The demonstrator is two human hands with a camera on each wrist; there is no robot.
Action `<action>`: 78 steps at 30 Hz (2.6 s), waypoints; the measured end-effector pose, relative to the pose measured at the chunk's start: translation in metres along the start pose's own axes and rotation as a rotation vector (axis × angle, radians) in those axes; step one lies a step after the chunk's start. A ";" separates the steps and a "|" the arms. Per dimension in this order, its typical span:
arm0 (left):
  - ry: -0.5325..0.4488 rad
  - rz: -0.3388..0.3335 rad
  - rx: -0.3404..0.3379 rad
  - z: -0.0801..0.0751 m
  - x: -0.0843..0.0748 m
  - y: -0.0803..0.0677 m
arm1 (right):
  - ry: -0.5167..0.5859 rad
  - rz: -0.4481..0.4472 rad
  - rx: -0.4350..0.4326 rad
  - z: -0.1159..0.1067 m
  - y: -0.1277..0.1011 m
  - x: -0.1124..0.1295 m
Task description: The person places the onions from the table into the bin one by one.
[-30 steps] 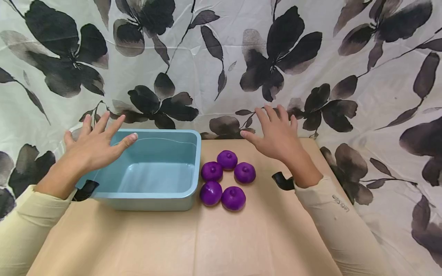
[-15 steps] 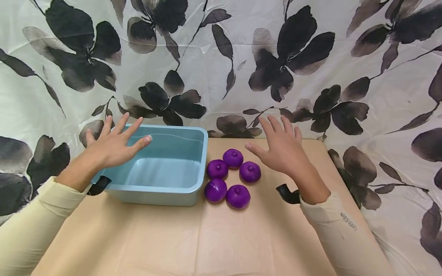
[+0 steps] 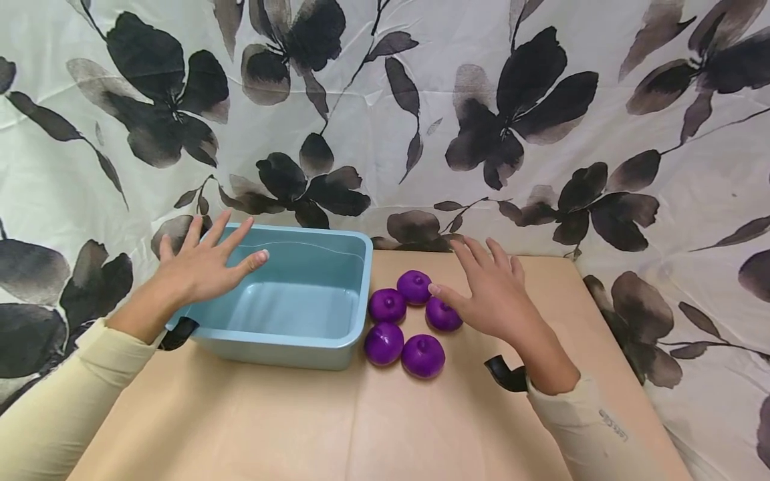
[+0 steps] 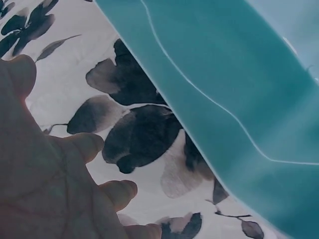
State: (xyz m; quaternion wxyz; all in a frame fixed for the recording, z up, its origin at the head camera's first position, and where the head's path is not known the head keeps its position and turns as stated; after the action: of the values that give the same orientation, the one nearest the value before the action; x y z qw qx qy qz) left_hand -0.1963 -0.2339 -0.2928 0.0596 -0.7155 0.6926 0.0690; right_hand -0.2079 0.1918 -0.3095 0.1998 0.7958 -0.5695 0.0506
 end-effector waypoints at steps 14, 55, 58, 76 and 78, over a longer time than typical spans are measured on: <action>-0.007 -0.031 0.016 0.009 0.022 -0.005 | 0.012 -0.027 0.007 0.025 -0.014 -0.006; -0.179 -0.022 0.044 0.020 0.103 -0.030 | 0.030 0.001 0.029 0.081 -0.032 -0.039; -0.298 0.012 0.085 0.021 0.107 -0.032 | 0.038 -0.019 0.020 0.090 -0.031 -0.045; -0.764 -0.371 0.146 0.036 0.139 -0.009 | 0.292 0.057 0.030 0.138 -0.029 -0.085; -0.777 -0.383 0.152 0.038 0.140 -0.008 | 0.305 0.078 0.036 0.142 -0.028 -0.088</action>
State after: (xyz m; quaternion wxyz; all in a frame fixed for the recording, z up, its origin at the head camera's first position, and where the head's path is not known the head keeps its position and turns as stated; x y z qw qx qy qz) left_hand -0.1849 -0.3644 -0.3555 0.3799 -0.7455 0.4767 0.2695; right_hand -0.2330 0.2241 -0.4735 0.2678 0.7597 -0.5618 0.1888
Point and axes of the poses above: each hand's wrist, its own y-axis towards the middle knuckle, its own z-axis out of the palm, x = y × z, the point moved 4 cm from there along y, towards the middle knuckle, and after that the axes turned 12 degrees about -x, right-handed, at the moved point
